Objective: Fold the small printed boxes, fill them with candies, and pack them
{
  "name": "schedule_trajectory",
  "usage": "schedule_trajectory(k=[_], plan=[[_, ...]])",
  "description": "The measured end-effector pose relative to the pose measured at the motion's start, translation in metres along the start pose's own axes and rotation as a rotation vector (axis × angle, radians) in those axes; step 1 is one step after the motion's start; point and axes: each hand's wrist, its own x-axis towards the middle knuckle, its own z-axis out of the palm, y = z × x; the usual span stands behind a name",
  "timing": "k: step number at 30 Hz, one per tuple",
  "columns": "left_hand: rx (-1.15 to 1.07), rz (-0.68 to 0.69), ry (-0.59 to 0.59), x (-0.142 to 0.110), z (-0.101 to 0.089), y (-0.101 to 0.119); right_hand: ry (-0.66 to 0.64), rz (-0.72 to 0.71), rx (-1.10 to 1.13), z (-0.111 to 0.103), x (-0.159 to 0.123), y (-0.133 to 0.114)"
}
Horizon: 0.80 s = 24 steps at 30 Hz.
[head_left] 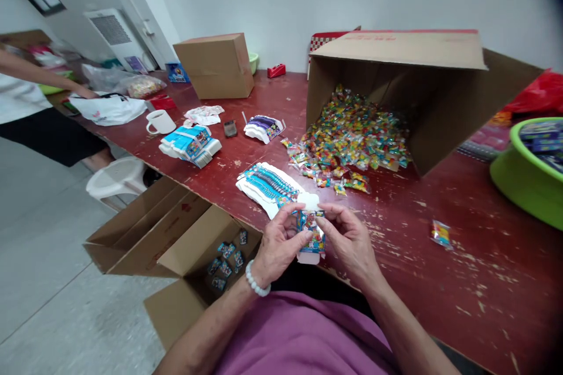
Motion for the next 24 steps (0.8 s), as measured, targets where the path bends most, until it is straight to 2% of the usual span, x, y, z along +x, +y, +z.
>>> schedule_trajectory(k=[3, 6, 10, 13, 15, 17, 19, 22, 24], plan=[[-0.042, -0.059, -0.048, 0.002, -0.003, 0.001, -0.042, 0.035, -0.098, -0.009, 0.001, -0.004], [-0.025, -0.099, -0.037, 0.004, -0.002, 0.002, -0.114, 0.091, -0.139, -0.018, 0.005, -0.009], [0.052, -0.042, 0.001, 0.005, 0.002, -0.001, -0.121, 0.125, -0.030, -0.023, 0.010, -0.011], [0.005, -0.016, 0.025, 0.004, 0.003, -0.003, -0.181, 0.136, -0.004, -0.024, 0.012, -0.014], [-0.070, -0.047, 0.038, 0.004, 0.003, -0.005, -0.205, 0.114, -0.054, -0.023, 0.011, -0.016], [-0.183, -0.131, 0.008, 0.004, 0.003, -0.006, -0.176, 0.074, -0.083, -0.022, 0.008, -0.018], [-0.307, -0.295, -0.106, 0.004, 0.003, -0.009, -0.156, 0.094, -0.062, -0.021, 0.004, -0.018], [-0.388, -0.522, -0.239, 0.005, 0.004, -0.015, -0.251, 0.151, -0.084, -0.022, -0.001, -0.018], [-0.379, -0.551, -0.207, 0.006, 0.005, -0.018, -0.332, 0.115, -0.172, -0.024, -0.002, -0.019]])
